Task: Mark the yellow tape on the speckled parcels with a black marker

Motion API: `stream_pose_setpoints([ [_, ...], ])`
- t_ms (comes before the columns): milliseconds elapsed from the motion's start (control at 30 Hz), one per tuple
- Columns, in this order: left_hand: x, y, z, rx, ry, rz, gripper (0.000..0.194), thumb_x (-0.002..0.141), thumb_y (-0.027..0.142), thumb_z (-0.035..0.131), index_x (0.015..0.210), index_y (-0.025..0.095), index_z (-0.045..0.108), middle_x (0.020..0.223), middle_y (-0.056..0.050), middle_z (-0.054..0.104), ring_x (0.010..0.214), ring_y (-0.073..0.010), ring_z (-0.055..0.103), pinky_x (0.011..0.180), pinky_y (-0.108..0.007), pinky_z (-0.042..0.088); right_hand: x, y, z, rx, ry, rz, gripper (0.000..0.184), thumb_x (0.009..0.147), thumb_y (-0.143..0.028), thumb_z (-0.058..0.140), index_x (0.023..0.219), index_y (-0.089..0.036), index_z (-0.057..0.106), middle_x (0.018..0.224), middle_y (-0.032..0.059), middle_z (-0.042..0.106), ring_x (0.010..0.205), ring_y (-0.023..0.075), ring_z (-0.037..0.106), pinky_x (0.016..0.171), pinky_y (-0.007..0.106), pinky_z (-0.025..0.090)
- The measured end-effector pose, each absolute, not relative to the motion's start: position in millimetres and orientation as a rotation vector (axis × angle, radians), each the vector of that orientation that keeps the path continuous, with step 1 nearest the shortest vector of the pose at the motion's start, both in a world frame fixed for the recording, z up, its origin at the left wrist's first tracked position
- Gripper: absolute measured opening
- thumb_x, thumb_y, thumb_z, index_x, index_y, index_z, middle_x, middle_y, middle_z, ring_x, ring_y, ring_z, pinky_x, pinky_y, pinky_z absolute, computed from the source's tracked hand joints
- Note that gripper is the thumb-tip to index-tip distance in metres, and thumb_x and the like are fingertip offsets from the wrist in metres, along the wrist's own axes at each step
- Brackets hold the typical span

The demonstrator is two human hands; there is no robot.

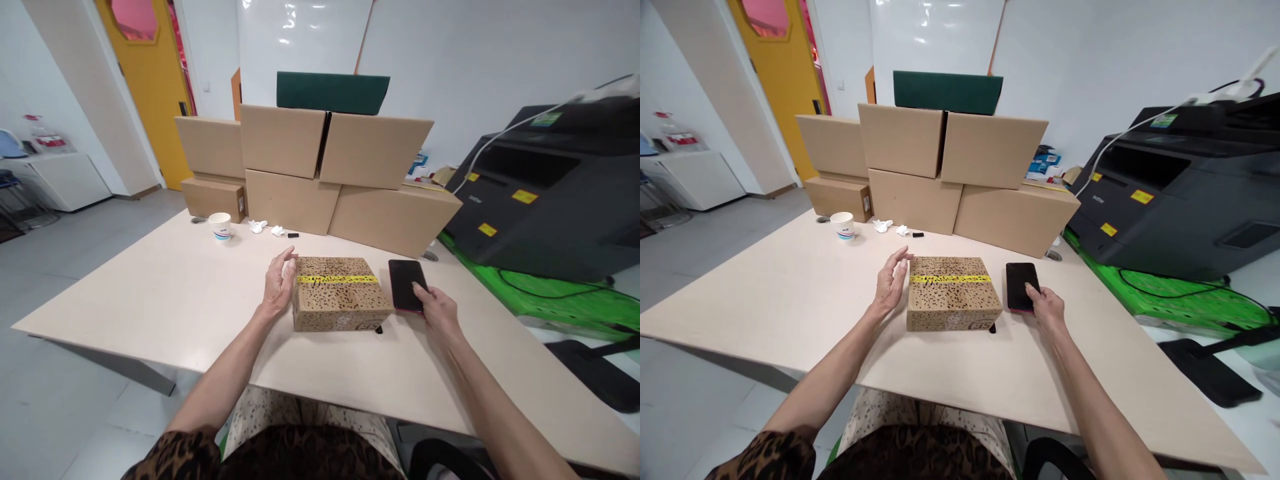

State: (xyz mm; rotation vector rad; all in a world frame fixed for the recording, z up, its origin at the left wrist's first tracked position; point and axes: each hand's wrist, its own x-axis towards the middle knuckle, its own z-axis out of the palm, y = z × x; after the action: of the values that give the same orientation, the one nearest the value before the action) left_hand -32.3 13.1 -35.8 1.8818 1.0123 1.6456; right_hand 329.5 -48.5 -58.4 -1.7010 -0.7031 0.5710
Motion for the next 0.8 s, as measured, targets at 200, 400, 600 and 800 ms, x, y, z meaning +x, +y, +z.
stream_pose_setpoints([
  [200,-39,-2,-19,1.935,1.093,1.894,0.042,0.103,0.049,0.044,0.127,0.021,0.065,0.103,-0.01,0.074,0.103,-0.0238,0.064,0.096,-0.046,0.05,260,-93,-15,-1.133,-0.665,0.557,0.071,0.061,-0.048,0.089,0.122,-0.022,0.065,0.092,0.0023,0.076,0.074,0.0174,0.071,0.067,0.032,0.062],
  [400,-40,-79,-5,1.824,0.95,1.494,0.045,0.103,0.049,0.043,0.124,0.02,0.07,0.092,-0.008,0.074,0.078,-0.0193,0.066,0.071,-0.034,0.055,172,-126,6,-0.974,-0.807,0.782,0.063,0.08,-0.044,0.08,0.136,-0.025,0.06,0.109,0.007,0.078,0.099,0.0241,0.075,0.084,0.038,0.064],
  [600,-14,-139,-13,1.496,0.93,1.078,0.064,0.102,0.056,0.043,0.152,0.018,0.046,0.071,-0.002,0.066,0.063,-0.0173,0.059,0.063,-0.032,0.052,122,-129,-6,-0.939,-0.769,0.956,0.063,0.08,-0.046,0.079,0.136,-0.023,0.06,0.113,0.0084,0.078,0.093,0.0256,0.076,0.075,0.038,0.066],
  [800,-3,-138,-29,1.307,0.871,1.126,0.068,0.1,0.058,0.047,0.156,0.021,0.038,0.071,-0.002,0.064,0.057,-0.0159,0.051,0.053,-0.029,0.045,117,-126,-18,-0.973,-0.8,0.98,0.068,0.08,-0.048,0.078,0.139,-0.022,0.058,0.114,0.0081,0.078,0.095,0.028,0.075,0.076,0.04,0.066],
])
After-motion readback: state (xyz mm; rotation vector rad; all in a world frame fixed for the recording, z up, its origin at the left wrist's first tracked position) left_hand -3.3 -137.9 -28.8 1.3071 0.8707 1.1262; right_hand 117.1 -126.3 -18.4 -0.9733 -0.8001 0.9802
